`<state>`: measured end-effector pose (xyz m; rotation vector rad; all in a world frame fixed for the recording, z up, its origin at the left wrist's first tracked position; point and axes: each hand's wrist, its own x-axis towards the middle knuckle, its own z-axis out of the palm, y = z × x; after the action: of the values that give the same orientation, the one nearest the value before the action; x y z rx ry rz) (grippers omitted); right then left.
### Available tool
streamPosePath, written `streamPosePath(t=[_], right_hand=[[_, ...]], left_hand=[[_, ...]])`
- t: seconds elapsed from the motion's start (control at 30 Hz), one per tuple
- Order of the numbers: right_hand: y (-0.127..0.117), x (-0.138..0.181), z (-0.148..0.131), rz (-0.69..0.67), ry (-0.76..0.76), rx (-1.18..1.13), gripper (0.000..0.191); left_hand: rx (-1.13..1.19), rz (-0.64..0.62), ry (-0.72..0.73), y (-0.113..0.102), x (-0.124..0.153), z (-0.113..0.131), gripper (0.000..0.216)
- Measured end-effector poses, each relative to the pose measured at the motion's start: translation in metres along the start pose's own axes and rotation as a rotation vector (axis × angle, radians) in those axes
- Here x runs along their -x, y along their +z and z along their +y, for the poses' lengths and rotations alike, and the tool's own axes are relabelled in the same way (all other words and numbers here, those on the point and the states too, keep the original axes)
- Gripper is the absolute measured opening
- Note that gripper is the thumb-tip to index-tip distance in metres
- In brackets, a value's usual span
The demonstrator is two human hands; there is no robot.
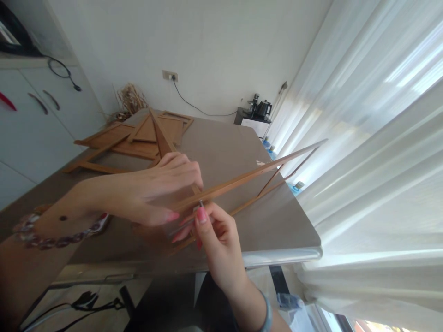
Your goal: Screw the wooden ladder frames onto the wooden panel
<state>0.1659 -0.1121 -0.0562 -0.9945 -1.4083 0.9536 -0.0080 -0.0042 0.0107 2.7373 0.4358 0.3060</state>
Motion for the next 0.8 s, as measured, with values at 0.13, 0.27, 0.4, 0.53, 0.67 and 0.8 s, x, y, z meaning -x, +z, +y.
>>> streamPosePath(t=[0.13,0.27,0.4,0.53,0.67,0.8], right_hand=[[-0.004,-0.004,0.006,0.135,-0.088,0.176,0.038],[-0.023,-0.007,0.006,0.325,-0.456,0.715,0.022],[-0.043,-0.012,-0.004,0.260,-0.848,1.195,0.018],[-0.054,-0.017,-0.018,0.107,-0.992,1.437,0.017],[-0.058,-0.020,-0.026,0.059,-1.097,1.470,0.021],[-0.062,-0.022,-0.032,-0.068,-1.199,1.525,0.016]], left_hand=[[-0.008,0.033,0.015,0.003,-0.001,-0.003,0.021],[0.008,0.042,0.014,0.004,-0.001,-0.004,0.020],[0.023,0.054,0.009,0.004,-0.001,-0.003,0.021],[0.019,0.057,0.015,0.004,-0.001,-0.002,0.020],[0.020,0.051,0.016,0.004,-0.001,-0.001,0.019],[0.013,0.036,0.009,0.003,-0.001,0.000,0.021]])
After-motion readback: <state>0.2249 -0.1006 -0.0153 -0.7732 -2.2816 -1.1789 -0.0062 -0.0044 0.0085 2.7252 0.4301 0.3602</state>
